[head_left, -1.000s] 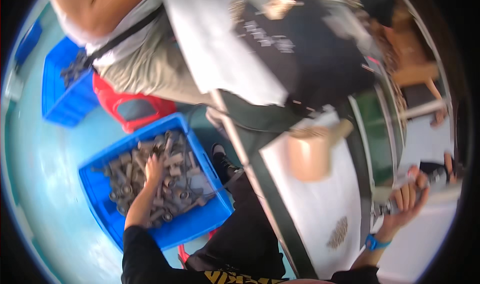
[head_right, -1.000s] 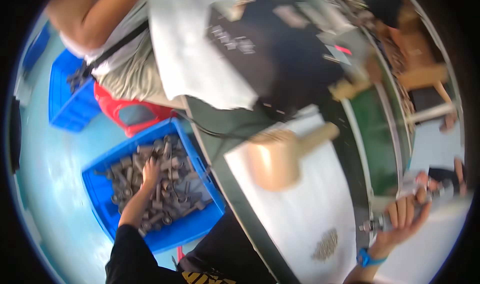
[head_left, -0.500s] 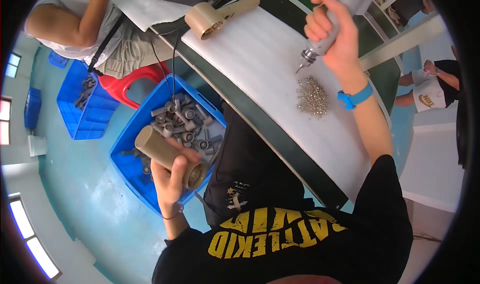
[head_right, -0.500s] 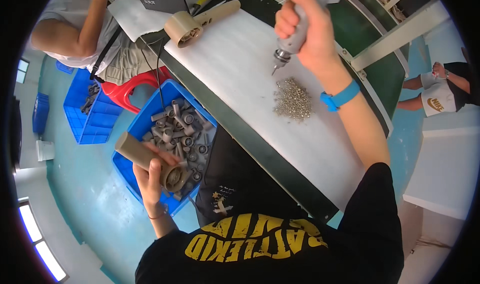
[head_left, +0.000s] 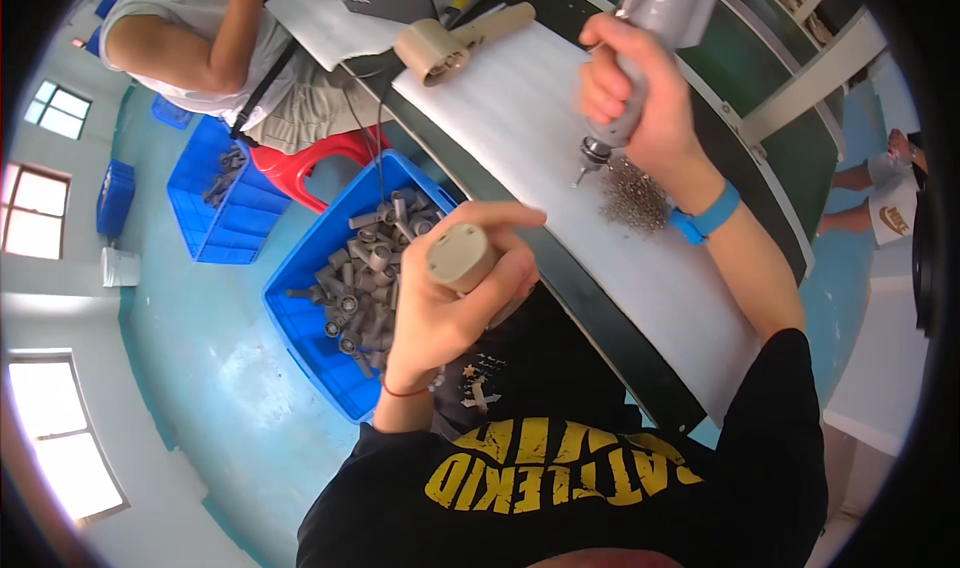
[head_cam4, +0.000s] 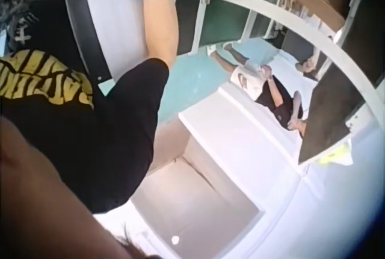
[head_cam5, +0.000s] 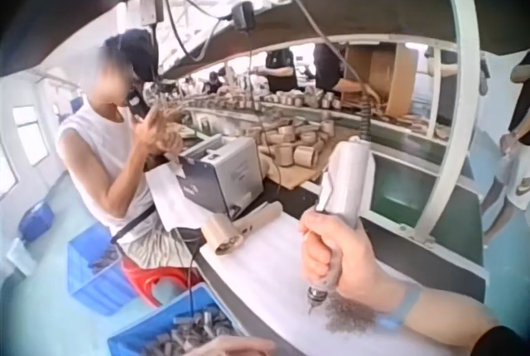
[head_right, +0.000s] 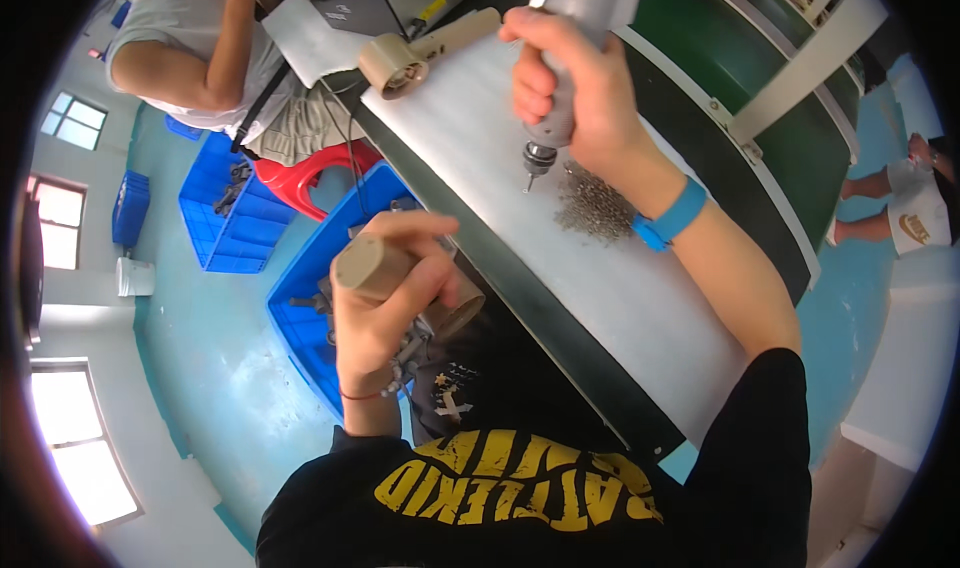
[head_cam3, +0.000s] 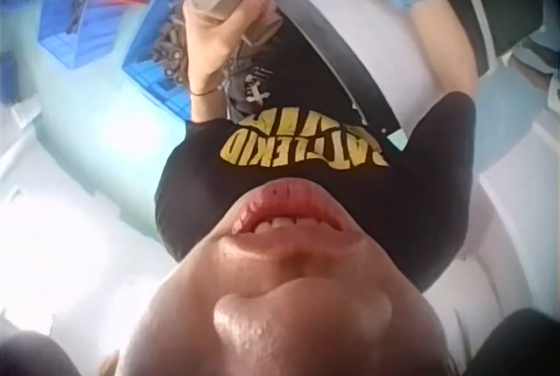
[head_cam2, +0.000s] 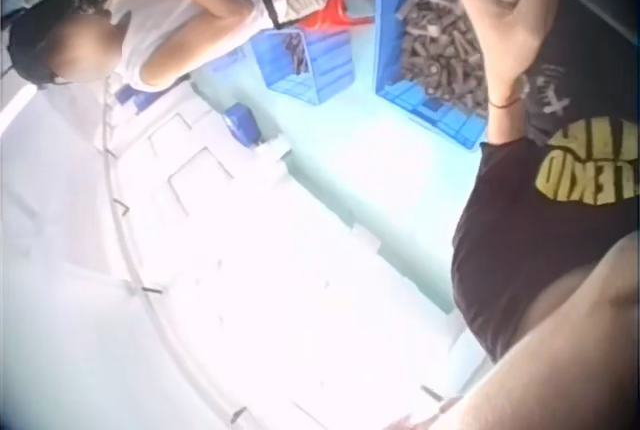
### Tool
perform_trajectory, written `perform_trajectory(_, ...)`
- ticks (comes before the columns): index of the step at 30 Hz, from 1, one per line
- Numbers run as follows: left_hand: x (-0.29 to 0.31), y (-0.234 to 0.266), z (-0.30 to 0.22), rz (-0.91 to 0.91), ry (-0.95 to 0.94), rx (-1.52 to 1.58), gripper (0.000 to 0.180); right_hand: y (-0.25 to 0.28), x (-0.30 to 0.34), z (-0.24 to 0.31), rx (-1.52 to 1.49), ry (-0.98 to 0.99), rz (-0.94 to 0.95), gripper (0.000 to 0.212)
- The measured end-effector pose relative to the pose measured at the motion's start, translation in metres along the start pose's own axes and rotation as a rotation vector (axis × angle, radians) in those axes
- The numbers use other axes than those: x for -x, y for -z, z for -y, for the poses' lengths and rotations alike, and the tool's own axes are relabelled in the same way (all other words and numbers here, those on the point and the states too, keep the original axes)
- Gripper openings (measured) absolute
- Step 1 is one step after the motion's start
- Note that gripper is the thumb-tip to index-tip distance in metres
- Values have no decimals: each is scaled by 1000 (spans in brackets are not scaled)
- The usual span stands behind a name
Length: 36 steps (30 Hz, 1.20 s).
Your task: Assembling plastic components of hair dryers using an electric screwdriver at a factory workstation.
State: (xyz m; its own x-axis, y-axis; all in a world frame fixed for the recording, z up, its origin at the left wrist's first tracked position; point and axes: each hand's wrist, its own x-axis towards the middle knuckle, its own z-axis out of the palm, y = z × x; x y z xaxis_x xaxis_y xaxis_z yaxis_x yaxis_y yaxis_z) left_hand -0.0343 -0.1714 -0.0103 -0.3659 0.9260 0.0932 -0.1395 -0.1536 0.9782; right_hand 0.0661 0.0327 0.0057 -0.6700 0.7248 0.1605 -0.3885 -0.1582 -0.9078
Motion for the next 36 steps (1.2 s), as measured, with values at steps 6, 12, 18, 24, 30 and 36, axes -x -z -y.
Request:
perform_trajectory(6,-27,1,-12,-70,107,-196,22,-20,-13,46,-324,85,171,22)
perform_trajectory(12,-37,-14,-27,8,-51,-195,18,-45,-7,79,-472,197,361,28)
perform_trajectory(18,-33,-20,-17,-32,-218,-191,14,-48,10,77,-456,179,284,27)
perform_trajectory(24,-35,-33,-23,-18,-44,-126,11,-39,9,85,-469,191,215,26)
perform_trajectory(30,-43,-39,-31,-79,-83,-81,10,-37,-10,89,-526,252,324,21)
perform_trajectory(36,-47,-40,-21,-60,-76,-69,9,-30,-56,83,-1027,322,1304,24)
